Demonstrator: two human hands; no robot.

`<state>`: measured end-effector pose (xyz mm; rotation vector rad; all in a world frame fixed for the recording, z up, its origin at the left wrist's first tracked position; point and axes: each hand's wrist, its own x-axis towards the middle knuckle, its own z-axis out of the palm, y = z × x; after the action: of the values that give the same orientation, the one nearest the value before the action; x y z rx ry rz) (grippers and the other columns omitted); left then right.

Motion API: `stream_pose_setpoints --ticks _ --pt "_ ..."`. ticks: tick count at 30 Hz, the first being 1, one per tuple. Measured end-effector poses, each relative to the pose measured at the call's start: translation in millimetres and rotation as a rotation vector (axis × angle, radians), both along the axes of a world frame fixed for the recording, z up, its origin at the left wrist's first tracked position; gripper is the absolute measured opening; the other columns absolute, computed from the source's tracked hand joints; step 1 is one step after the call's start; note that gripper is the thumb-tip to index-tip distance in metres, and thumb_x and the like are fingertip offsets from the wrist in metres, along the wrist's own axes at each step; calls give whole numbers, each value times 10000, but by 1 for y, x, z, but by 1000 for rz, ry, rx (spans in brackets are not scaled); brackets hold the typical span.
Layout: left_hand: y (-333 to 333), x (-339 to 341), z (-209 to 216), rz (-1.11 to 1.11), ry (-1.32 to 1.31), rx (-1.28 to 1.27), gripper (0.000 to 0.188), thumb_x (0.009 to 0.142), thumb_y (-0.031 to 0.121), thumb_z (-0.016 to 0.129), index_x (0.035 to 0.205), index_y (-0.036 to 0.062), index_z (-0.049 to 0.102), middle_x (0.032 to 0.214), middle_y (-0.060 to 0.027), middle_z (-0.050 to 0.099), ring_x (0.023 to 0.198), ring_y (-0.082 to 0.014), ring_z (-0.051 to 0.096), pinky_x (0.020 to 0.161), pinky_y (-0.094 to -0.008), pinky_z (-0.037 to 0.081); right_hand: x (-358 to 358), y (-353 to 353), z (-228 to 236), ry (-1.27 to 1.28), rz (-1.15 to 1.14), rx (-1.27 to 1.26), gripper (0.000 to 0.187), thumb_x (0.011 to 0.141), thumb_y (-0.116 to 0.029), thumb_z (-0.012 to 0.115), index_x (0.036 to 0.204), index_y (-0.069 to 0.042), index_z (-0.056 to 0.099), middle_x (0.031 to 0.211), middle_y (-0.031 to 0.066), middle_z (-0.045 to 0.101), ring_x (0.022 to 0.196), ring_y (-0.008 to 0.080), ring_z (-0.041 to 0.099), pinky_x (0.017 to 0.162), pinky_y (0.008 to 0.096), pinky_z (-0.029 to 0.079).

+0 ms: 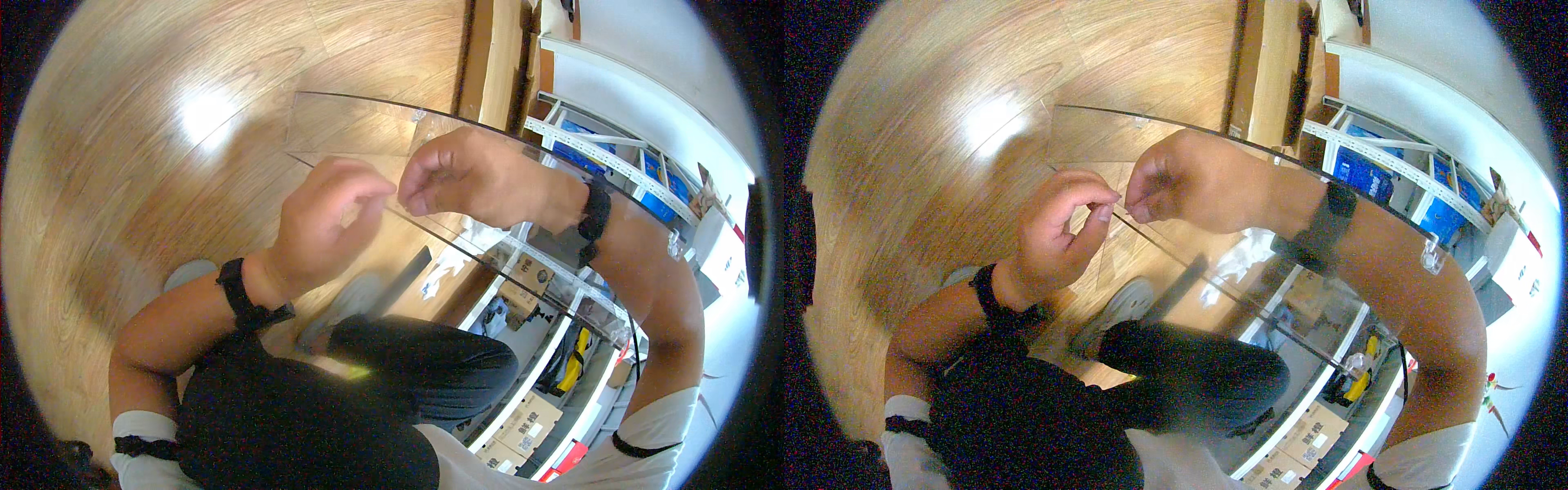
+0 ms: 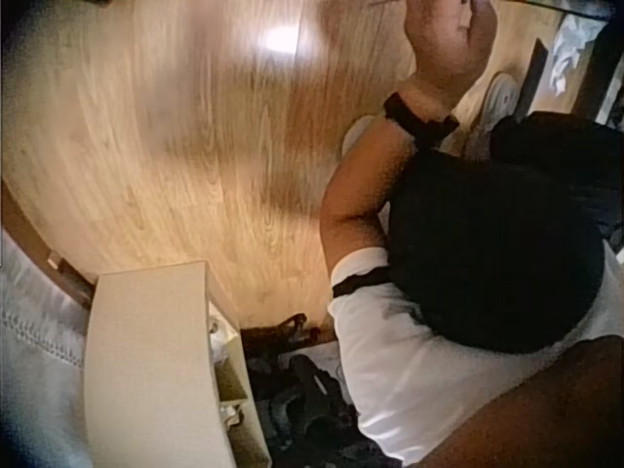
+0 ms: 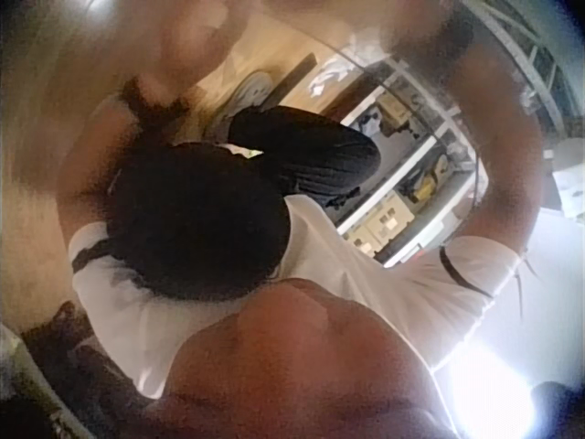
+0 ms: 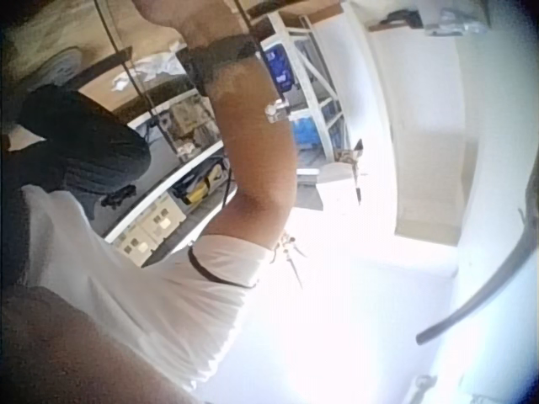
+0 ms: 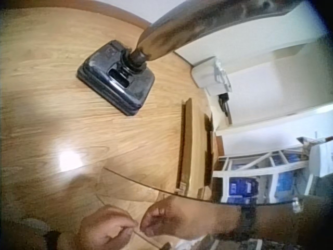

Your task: The person is assembling a clear acrylic display box by fitting panels together and potentially using small fasteners.

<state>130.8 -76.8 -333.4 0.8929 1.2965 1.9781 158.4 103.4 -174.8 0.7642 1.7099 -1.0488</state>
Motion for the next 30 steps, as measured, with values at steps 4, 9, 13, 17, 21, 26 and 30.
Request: stream_pose_setpoints --ticks 4,9,13,17,21,26,30 --pt "-1 8 -4 16 -69 7 134 869 -10 691 991 39 669 964 -119 673 869 -267 657 759 -342 534 5 0 -6 -18 3 27 129 890 -120 732 952 -8 718 896 92 739 858 158 685 792 311 548" --pt "-1 1 -5 -48 -71 9 98 885 5 683 967 28 635 960 -133 664 870 -279 651 772 -349 521 3 -1 -7 -48 -131 9 152 885 -109 735 987 -3 699 900 86 734 859 152 677 789 310 538" --pt "1 -4 -1 -51 -56 0 101 880 9 690 963 26 637 958 -133 661 871 -278 648 771 -346 517 9 1 -10 23 -100 0 165 880 -103 742 997 4 694 906 89 730 851 152 670 789 315 540" --pt "2 -10 3 -87 5 2 109 870 7 695 968 33 655 955 -131 662 875 -284 649 767 -351 523 11 2 -13 50 -58 4 159 876 -105 750 989 -5 700 901 85 728 841 151 663 784 319 539" --pt "3 -10 -2 -71 73 31 119 864 22 709 975 40 670 931 -122 671 857 -284 663 741 -357 536 11 1 -14 56 -94 -18 137 873 -90 742 978 -11 703 897 76 728 834 151 659 779 317 537" --pt "-2 -11 -4 -133 24 -26 151 870 23 726 1002 38 655 937 -105 677 867 -229 670 765 -335 541 9 -2 -13 29 -127 -7 131 866 -52 720 985 -3 694 901 78 730 857 151 671 792 304 541" --pt "-5 -22 1 -226 39 -97 182 890 27 731 1045 33 636 949 -74 680 894 -146 661 805 -293 543 10 0 -13 10 -162 -5 153 858 -55 728 995 2 691 898 78 730 862 148 674 795 302 543"
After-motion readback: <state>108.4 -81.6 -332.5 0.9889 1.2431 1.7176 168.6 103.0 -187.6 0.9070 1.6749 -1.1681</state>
